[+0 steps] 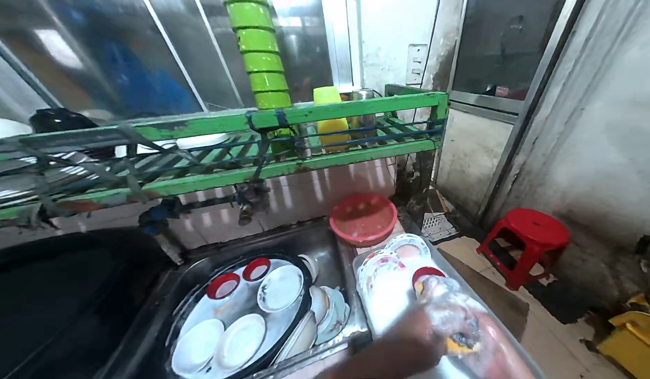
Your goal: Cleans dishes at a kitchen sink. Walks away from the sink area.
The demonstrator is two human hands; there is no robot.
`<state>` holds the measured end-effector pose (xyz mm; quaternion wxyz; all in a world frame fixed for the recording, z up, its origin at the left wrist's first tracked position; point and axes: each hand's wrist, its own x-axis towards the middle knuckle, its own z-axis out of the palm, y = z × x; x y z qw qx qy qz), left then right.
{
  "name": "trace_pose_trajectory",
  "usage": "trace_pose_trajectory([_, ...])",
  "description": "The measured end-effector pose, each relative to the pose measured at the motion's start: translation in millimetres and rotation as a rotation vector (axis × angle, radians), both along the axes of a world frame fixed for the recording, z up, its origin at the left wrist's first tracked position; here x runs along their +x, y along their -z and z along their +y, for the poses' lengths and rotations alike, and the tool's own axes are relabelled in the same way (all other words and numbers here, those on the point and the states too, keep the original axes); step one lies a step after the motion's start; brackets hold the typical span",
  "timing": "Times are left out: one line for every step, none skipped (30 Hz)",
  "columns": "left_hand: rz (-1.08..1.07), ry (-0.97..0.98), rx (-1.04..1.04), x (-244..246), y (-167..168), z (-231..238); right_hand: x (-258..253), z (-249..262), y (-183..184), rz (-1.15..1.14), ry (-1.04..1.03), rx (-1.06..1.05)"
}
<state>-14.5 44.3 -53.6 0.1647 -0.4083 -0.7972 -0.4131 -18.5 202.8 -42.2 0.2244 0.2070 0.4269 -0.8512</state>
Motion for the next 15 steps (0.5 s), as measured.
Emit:
trace_pose_trajectory([-0.035,-0.013,0.053,3.6,-1.4,-2.0,-1.4,-1.1,-1.7,0.035,0.025,-0.004])
trace_pose_trajectory([-0.099,-0.081,0.138,7.1,-8.6,-3.5,-1.6,0.1,-3.0,0.098,0.026,0.018])
trace_pose_trajectory([-0.182,-0.176,0.234,8.6,-16.8,-3.5,-0.1,-0.3,-6.5,0.168,0.032,0.090])
trace_pose_trajectory([-0.267,-0.269,0.291,7.8,-24.0,-1.7,2.5,-3.4,-11.4,0.224,0.046,0.202])
trace_pose_trajectory([-0.344,-0.349,0.283,6.1,-28.2,2.6,6.2,-8.6,-16.9,0.282,0.045,0.312])
trace_pose_trajectory([-0.379,-0.422,0.224,4.3,-27.9,10.3,10.5,-14.4,-22.3,0.335,0.037,0.410])
trace_pose_trajectory([-0.336,-0.497,0.161,3.0,-21.1,20.1,14.4,-19.0,-24.9,0.393,0.032,0.476])
trace_pose_trajectory([-0.246,-0.553,0.128,3.6,-11.3,28.9,16.5,-21.8,-24.6,0.441,0.035,0.482])
trace_pose_trajectory([-0.151,-0.578,0.107,5.8,-1.8,34.9,17.5,-21.1,-22.9,0.477,0.024,0.448])
trace_pose_trajectory([-0.065,-0.559,0.100,8.6,8.8,38.4,19.6,-16.6,-21.8,0.488,-0.003,0.424])
trace_pose_trajectory([-0.034,-0.495,0.126,11.7,18.3,40.9,22.1,-10.5,-20.4,0.474,-0.027,0.425])
trace_pose_trajectory([-0.096,-0.394,0.173,15.2,22.9,42.6,22.6,-2.7,-16.1,0.444,-0.040,0.444])
trace_pose_trajectory([-0.239,-0.284,0.248,15.8,23.0,43.6,18.8,6.8,-6.4,0.417,-0.034,0.467])
trace_pose_trajectory([-0.425,-0.194,0.349,10.5,18.2,43.5,12.4,16.9,6.3,0.404,-0.013,0.527])
trace_pose_trajectory([-0.650,-0.118,0.440,3.5,8.0,38.5,5.7,27.9,18.9,0.419,-0.023,0.628])
